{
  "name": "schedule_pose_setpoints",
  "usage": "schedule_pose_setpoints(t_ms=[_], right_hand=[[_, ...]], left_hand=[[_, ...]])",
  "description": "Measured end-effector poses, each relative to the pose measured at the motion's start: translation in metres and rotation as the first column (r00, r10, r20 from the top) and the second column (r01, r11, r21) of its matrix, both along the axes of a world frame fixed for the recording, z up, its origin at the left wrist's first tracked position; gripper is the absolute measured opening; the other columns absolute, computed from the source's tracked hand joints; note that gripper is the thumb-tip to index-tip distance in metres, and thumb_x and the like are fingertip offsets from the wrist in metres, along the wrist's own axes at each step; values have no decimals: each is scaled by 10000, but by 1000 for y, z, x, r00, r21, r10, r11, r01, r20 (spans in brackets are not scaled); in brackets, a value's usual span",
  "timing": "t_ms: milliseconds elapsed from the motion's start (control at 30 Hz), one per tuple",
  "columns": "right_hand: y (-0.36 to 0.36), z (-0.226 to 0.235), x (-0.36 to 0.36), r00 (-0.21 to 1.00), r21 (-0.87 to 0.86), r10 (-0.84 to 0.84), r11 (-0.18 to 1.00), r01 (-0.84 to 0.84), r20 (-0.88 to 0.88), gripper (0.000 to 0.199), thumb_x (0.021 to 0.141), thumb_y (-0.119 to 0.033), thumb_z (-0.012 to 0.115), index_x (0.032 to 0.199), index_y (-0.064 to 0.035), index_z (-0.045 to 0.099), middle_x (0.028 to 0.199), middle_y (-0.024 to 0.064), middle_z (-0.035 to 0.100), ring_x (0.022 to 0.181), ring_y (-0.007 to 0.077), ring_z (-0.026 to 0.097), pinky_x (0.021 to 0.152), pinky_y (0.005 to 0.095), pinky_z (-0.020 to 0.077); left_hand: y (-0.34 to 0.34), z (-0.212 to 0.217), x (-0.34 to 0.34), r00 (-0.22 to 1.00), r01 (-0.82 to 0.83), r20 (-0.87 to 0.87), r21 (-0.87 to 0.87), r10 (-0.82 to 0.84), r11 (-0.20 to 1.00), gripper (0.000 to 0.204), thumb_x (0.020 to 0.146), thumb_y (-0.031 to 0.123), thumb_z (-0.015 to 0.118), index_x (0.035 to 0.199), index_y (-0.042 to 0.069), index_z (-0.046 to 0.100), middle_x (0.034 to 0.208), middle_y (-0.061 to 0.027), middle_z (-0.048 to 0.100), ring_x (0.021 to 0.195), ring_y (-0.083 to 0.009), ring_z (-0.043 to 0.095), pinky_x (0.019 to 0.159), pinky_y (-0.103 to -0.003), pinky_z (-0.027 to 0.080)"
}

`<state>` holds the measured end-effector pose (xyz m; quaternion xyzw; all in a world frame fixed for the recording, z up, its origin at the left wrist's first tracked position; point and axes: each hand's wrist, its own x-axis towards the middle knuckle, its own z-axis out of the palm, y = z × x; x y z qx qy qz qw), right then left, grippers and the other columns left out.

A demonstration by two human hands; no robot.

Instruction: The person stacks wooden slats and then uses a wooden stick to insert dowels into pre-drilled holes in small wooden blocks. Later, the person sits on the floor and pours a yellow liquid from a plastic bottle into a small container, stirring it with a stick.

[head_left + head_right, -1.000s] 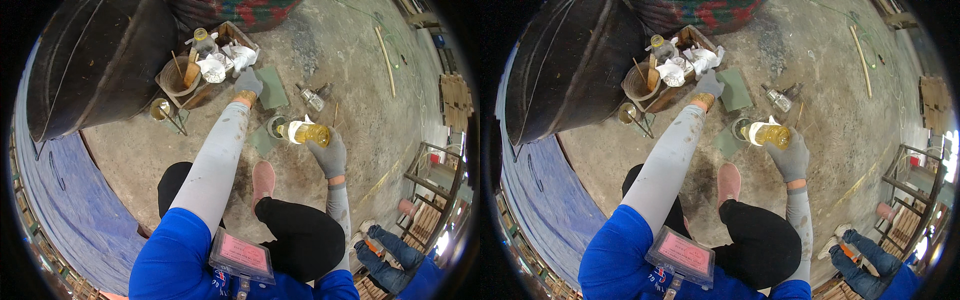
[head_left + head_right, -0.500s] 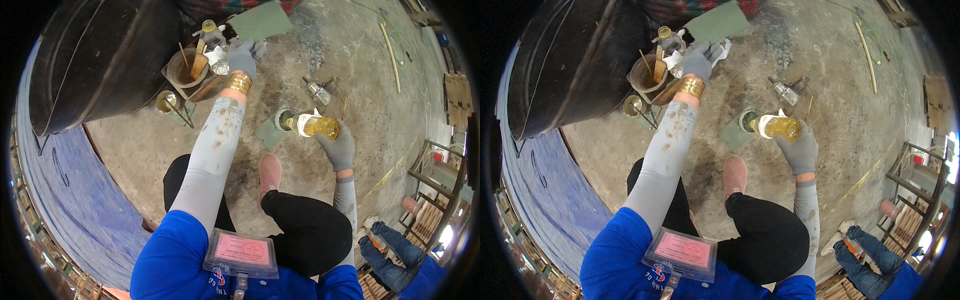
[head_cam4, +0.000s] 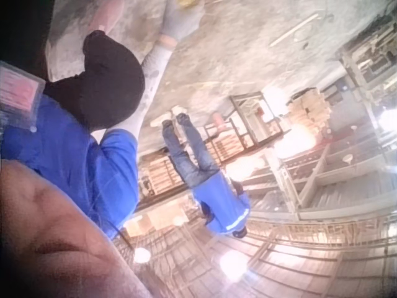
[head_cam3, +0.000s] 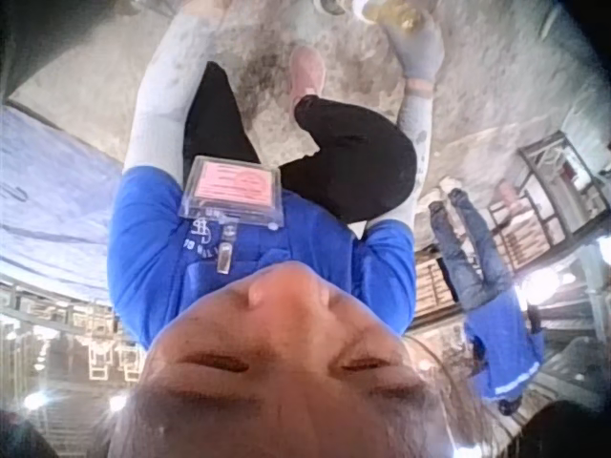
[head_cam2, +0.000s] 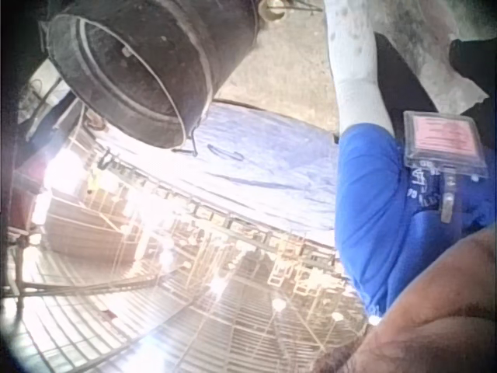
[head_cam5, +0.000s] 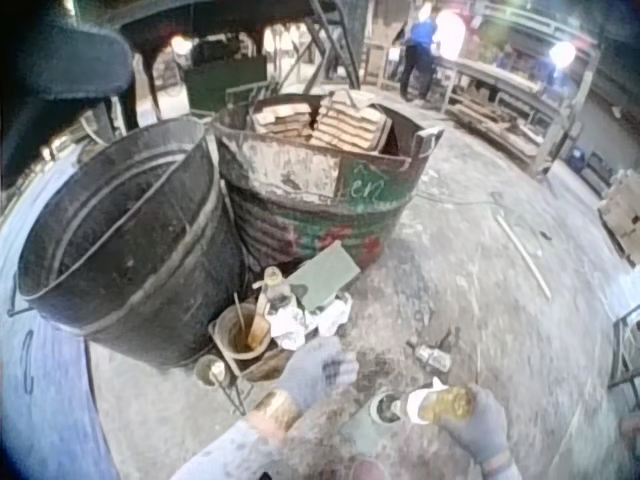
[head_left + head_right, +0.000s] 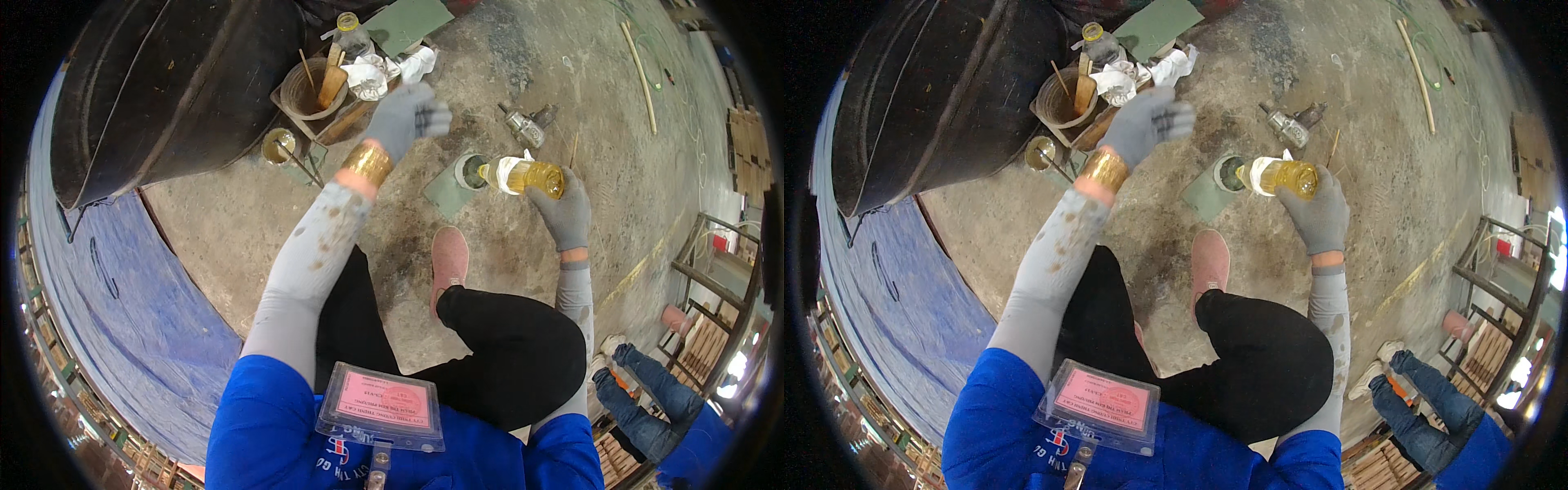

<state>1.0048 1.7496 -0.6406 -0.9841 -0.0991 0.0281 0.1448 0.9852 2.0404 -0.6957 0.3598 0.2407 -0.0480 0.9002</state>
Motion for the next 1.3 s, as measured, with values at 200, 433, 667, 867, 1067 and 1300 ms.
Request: schedule_pose_setpoints(t_ms=[200,433,667,867,1067,1300], right_hand=[[2,-3,-3,999,7,-16,1000,17,-30,678,619,-429,745,1134,-26,566,1037,183,606,918,307,612,783,385,488],[12,-5,-4,995,191,79,979,-65,-66,525,654,-333,750,1045,-15,603,947,170,635,858,294,627,739,359,484],[24,11,-13,992,149,98,985,-85,-80,462,685,-289,744,1021,-1,609,923,159,644,832,260,632,719,339,481],[23,13,-17,990,185,101,979,-82,-95,483,712,-271,734,1066,24,589,950,149,647,840,220,630,734,315,483],[19,14,-20,990,101,124,988,-117,-72,487,728,-259,723,1088,35,577,964,149,640,846,214,625,744,308,483],[23,15,-21,989,78,145,987,-141,-43,465,726,-290,720,1041,29,595,899,149,648,796,224,633,694,321,484]], left_hand=[[2,-7,-81,939,343,-115,403,-325,849,252,861,243,557,1031,57,552,894,-115,633,802,-192,623,685,-328,511],[11,-47,-95,791,510,-444,858,-420,54,419,782,358,576,1095,79,559,983,-168,630,906,-324,604,800,-390,471],[28,-50,-96,781,519,-465,854,-417,21,431,776,383,557,1089,88,574,1063,-164,611,1001,-324,570,860,-386,446],[32,-48,-93,740,598,-534,801,-409,36,443,778,397,541,1099,93,571,1097,-159,597,1030,-315,557,877,-377,436],[31,-37,-89,702,632,-563,775,-437,18,453,780,390,535,1129,103,566,1125,-153,585,1049,-305,552,895,-377,426],[36,-45,-94,728,614,-549,789,-411,32,449,764,395,529,1103,105,581,1124,-149,586,1041,-311,552,886,-386,431]])
